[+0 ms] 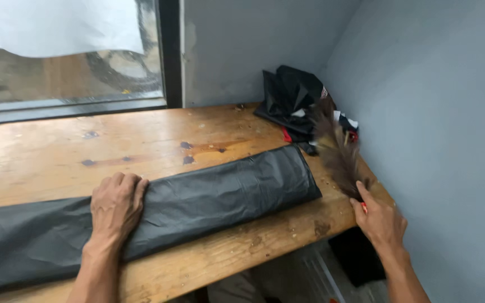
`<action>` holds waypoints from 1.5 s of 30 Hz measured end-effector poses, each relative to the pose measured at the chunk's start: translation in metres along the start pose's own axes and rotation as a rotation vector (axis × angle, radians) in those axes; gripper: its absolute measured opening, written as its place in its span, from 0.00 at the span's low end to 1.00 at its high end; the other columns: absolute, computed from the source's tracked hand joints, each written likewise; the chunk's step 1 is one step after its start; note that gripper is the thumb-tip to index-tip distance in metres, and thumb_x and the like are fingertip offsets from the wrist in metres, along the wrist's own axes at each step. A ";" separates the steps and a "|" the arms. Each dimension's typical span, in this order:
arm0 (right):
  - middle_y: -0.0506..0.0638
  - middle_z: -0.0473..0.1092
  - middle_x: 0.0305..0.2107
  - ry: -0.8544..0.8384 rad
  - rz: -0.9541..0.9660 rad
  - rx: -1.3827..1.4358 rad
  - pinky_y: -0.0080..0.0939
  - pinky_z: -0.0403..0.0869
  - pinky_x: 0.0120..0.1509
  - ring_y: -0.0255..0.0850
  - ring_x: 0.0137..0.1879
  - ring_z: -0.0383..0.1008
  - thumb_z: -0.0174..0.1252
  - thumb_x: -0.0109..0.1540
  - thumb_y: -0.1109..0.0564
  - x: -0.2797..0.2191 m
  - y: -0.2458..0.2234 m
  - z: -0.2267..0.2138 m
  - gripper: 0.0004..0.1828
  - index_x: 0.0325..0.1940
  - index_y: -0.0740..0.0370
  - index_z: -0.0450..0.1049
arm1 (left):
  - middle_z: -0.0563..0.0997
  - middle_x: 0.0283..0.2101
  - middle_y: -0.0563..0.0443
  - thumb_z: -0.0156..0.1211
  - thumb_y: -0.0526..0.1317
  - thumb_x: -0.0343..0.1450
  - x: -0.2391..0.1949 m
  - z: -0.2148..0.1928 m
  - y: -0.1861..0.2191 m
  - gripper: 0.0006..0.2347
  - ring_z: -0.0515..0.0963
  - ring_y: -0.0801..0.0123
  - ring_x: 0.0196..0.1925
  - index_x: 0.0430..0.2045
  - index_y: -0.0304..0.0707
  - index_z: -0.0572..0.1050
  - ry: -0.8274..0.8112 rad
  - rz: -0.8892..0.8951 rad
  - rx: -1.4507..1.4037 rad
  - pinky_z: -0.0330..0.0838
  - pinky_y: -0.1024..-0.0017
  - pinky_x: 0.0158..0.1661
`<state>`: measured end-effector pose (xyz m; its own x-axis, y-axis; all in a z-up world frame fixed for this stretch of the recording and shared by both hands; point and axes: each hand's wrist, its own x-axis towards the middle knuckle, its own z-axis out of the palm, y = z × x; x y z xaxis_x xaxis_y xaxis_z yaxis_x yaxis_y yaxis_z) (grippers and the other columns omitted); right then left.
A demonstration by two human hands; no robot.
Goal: The person folds a large black tarp on a wooden table, rolling it into a compact bundle. They then place the folded tarp into a black carrying bag, secure the bag with a red strap, and briefly use a feather duster on the table.
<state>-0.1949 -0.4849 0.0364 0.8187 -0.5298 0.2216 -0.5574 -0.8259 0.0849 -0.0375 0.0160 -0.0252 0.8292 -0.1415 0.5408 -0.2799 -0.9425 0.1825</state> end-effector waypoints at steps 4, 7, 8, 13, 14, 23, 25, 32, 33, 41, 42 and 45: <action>0.52 0.76 0.39 -0.132 0.039 -0.065 0.54 0.74 0.43 0.54 0.45 0.76 0.41 0.60 0.33 0.020 -0.015 -0.012 0.30 0.69 0.26 0.56 | 0.75 0.27 0.48 0.50 0.48 0.72 -0.001 0.004 -0.003 0.10 0.74 0.51 0.34 0.25 0.46 0.73 -0.001 -0.026 0.002 0.67 0.57 0.36; 0.57 0.71 0.49 -0.165 -0.002 -0.025 0.60 0.72 0.52 0.58 0.55 0.71 0.42 0.60 0.39 0.031 -0.013 -0.006 0.29 0.66 0.37 0.58 | 0.76 0.30 0.51 0.48 0.51 0.72 0.000 0.010 -0.003 0.11 0.76 0.52 0.37 0.27 0.48 0.72 -0.068 -0.051 0.009 0.68 0.56 0.37; 0.58 0.66 0.56 -0.216 0.029 -0.070 0.58 0.64 0.61 0.56 0.62 0.66 0.40 0.61 0.34 0.038 -0.007 0.004 0.32 0.68 0.38 0.57 | 0.75 0.28 0.52 0.46 0.52 0.73 -0.001 0.012 -0.003 0.12 0.78 0.56 0.36 0.27 0.50 0.73 -0.036 -0.052 -0.003 0.71 0.60 0.37; 0.70 0.68 0.50 0.052 -0.069 -0.019 0.61 0.51 0.69 0.64 0.62 0.65 0.42 0.65 0.42 0.017 -0.078 -0.032 0.32 0.71 0.59 0.57 | 0.75 0.25 0.53 0.45 0.53 0.73 0.000 0.011 -0.004 0.13 0.80 0.58 0.35 0.26 0.51 0.73 0.001 -0.070 -0.033 0.73 0.62 0.35; 0.68 0.69 0.44 0.371 -0.413 0.252 0.59 0.58 0.63 0.63 0.55 0.67 0.52 0.61 0.49 0.012 -0.106 -0.039 0.25 0.58 0.66 0.65 | 0.75 0.25 0.52 0.44 0.53 0.73 0.001 0.013 -0.005 0.14 0.80 0.57 0.35 0.26 0.50 0.73 -0.009 -0.070 -0.050 0.73 0.61 0.35; 0.51 0.60 0.62 0.164 -1.324 0.411 0.61 0.48 0.70 0.47 0.70 0.52 0.44 0.64 0.41 -0.048 -0.278 -0.057 0.27 0.63 0.55 0.63 | 0.77 0.27 0.45 0.48 0.48 0.71 0.005 0.008 -0.003 0.11 0.76 0.48 0.31 0.23 0.45 0.71 -0.035 -0.044 -0.091 0.67 0.53 0.32; 0.47 0.59 0.63 0.111 -1.311 0.331 0.62 0.45 0.70 0.44 0.71 0.50 0.41 0.64 0.39 -0.043 -0.285 -0.042 0.27 0.64 0.50 0.63 | 0.77 0.28 0.44 0.48 0.48 0.71 0.005 0.006 -0.002 0.11 0.76 0.47 0.32 0.22 0.44 0.71 -0.056 -0.079 -0.114 0.67 0.53 0.33; 0.41 0.52 0.67 -0.200 -1.216 0.355 0.57 0.38 0.70 0.41 0.72 0.45 0.37 0.64 0.38 -0.044 -0.288 -0.029 0.29 0.69 0.43 0.55 | 0.76 0.38 0.49 0.51 0.44 0.71 -0.003 -0.035 -0.004 0.07 0.74 0.55 0.41 0.30 0.44 0.72 0.087 0.021 -0.227 0.61 0.57 0.46; 0.40 0.51 0.67 -0.215 -1.197 0.353 0.56 0.37 0.71 0.40 0.73 0.43 0.37 0.64 0.38 -0.042 -0.287 -0.034 0.29 0.69 0.43 0.54 | 0.75 0.47 0.52 0.52 0.44 0.70 -0.003 -0.051 -0.002 0.07 0.74 0.58 0.48 0.36 0.46 0.72 0.143 0.108 -0.144 0.58 0.55 0.54; 0.38 0.49 0.68 -0.242 -1.197 0.353 0.55 0.37 0.71 0.38 0.73 0.42 0.35 0.64 0.37 -0.041 -0.289 -0.032 0.31 0.70 0.42 0.52 | 0.59 0.65 0.59 0.34 0.59 0.69 -0.069 -0.085 -0.074 0.24 0.54 0.65 0.68 0.61 0.60 0.59 -0.308 -0.165 0.234 0.36 0.41 0.62; 0.38 0.47 0.69 -0.337 -1.168 0.372 0.54 0.34 0.72 0.38 0.74 0.38 0.33 0.64 0.37 -0.042 -0.289 -0.041 0.31 0.71 0.43 0.51 | 0.65 0.63 0.60 0.38 0.59 0.68 -0.071 -0.089 -0.090 0.24 0.59 0.65 0.67 0.59 0.61 0.63 -0.268 -0.262 0.286 0.41 0.41 0.61; 0.39 0.48 0.69 -0.321 -1.182 0.366 0.56 0.35 0.72 0.38 0.74 0.39 0.33 0.64 0.37 -0.041 -0.289 -0.034 0.31 0.71 0.42 0.51 | 0.44 0.71 0.66 0.29 0.62 0.68 -0.053 -0.124 -0.107 0.28 0.40 0.60 0.73 0.65 0.65 0.45 -0.603 -0.579 0.242 0.34 0.31 0.60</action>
<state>-0.0720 -0.2179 0.0360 0.8130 0.5799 -0.0533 0.5579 -0.8019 -0.2137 -0.1110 0.1615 0.0283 0.9433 0.3083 -0.1229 0.3189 -0.9446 0.0777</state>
